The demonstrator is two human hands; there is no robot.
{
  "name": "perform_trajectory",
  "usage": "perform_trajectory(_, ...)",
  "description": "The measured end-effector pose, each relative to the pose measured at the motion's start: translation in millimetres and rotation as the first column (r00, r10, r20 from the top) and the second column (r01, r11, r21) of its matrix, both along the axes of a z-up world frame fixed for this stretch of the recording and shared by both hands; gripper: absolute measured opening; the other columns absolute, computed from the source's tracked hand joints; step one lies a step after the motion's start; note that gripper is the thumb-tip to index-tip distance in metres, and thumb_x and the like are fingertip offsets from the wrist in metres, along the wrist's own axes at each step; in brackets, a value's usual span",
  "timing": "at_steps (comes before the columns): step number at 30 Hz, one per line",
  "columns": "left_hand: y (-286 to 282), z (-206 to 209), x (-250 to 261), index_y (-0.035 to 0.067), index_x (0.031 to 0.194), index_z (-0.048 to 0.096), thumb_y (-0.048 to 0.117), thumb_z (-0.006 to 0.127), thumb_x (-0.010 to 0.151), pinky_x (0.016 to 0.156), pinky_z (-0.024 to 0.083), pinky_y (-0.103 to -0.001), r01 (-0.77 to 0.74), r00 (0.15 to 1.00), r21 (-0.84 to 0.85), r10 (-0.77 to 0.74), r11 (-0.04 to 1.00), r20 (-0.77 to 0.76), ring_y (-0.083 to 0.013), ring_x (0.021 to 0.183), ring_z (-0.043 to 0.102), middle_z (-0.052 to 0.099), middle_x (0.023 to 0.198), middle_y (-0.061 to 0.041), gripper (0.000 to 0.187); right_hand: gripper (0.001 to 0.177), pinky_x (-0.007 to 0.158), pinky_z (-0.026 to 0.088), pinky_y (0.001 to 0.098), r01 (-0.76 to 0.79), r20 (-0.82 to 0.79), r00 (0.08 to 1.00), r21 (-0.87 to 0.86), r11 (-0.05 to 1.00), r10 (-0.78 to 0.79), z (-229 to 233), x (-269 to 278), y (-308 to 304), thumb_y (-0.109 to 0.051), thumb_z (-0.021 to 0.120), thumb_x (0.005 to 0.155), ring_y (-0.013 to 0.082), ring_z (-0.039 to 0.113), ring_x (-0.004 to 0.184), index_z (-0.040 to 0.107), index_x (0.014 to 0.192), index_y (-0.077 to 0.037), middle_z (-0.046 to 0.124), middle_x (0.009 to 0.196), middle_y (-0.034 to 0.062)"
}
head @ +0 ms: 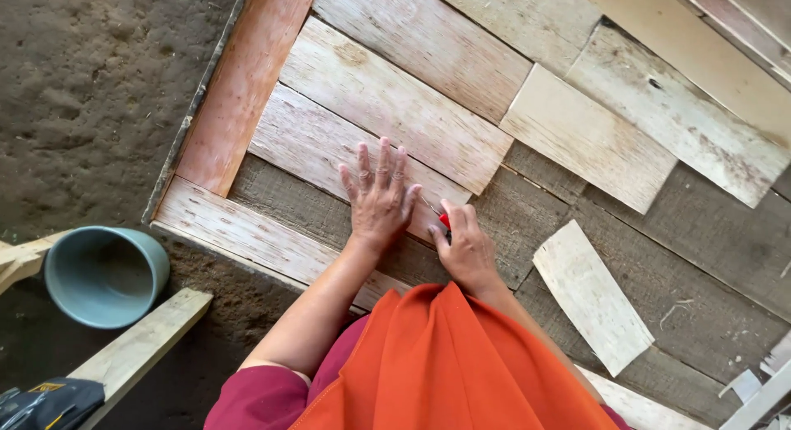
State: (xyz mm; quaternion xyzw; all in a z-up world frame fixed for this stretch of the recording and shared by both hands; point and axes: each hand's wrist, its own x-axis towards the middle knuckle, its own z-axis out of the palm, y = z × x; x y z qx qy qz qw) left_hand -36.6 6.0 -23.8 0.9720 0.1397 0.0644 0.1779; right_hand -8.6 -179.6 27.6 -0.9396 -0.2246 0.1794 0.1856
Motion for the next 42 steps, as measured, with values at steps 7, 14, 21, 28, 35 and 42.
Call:
perform_trajectory(7,-10,20,-3,0.018,0.162,0.03,0.047,0.049,0.105,0.112,-0.002,-0.078,0.028,0.999,-0.04,-0.029,0.999,-0.029,-0.0483,0.153,-0.005,0.009,0.171,-0.013,0.067,0.046,0.064,0.061,0.0566,0.082,-0.03,0.996,0.009,0.997,-0.082,7,-12,-23,-0.036,0.062,0.097,0.046,0.069,0.075,0.051,0.139,-0.022,0.052,0.108,0.0062)
perform_trajectory(14,-98,34,-5,0.01,0.142,0.057,0.021,0.061,0.095,0.107,0.042,-0.05,0.292,0.88,-0.03,-0.256,0.956,0.401,-0.0387,0.131,0.049,0.051,0.14,-0.015,0.049,0.034,0.075,0.059,0.0562,0.329,0.034,0.944,-0.062,0.942,-0.328,11,-32,-107,-0.038,0.065,0.095,0.0409,0.069,0.092,0.051,0.124,-0.024,0.052,0.11,0.0038)
perform_trajectory(21,-211,28,-31,0.018,0.14,0.051,0.016,0.05,0.104,0.062,0.058,-0.044,0.294,0.941,-0.553,-0.339,0.779,0.023,-0.0302,0.082,0.066,0.053,0.114,-0.002,0.036,0.045,0.079,0.06,0.0606,0.502,0.027,0.86,-0.227,0.834,-0.51,23,-50,-175,-0.026,0.071,0.089,0.0415,0.071,0.091,0.048,0.127,-0.024,0.043,0.122,0.0009)
perform_trajectory(28,-226,79,-30,0.013,0.149,0.043,0.002,0.066,0.089,0.07,0.058,-0.062,0.209,0.963,-0.643,-0.271,0.737,0.003,-0.0498,0.095,0.062,0.049,0.12,-0.015,0.065,0.011,0.066,0.063,0.0397,0.356,0.184,0.93,-0.235,0.904,-0.318,47,-47,-213,-0.02,0.066,0.098,0.0186,0.068,0.072,0.061,0.105,-0.014,0.052,0.096,-0.0011)
perform_trajectory(35,-211,88,-30,0.016,0.158,0.027,0.006,0.077,0.069,0.115,0.031,-0.055,-0.026,0.999,-0.975,0.022,-0.221,-0.032,-0.0421,0.145,0.034,0.032,0.158,-0.019,0.103,0.023,0.072,0.057,0.0369,0.036,0.469,0.876,0.162,0.986,-0.109,126,-18,-194,-0.018,0.077,0.084,0.023,0.068,0.083,0.07,0.106,-0.022,0.064,0.086,-0.0018)
perform_trajectory(42,-178,37,-48,0.018,0.125,0.065,0.025,0.076,0.092,0.077,0.062,-0.032,-0.012,0.925,-0.852,0.317,-0.523,-0.208,-0.0164,0.096,0.073,0.071,0.111,0.001,0.036,0.045,0.071,0.06,0.0536,0.093,0.429,0.893,0.127,0.987,-0.14,174,-3,-131,-0.021,0.077,0.091,0.0341,0.068,0.098,0.064,0.134,-0.015,0.058,0.123,0.0054)
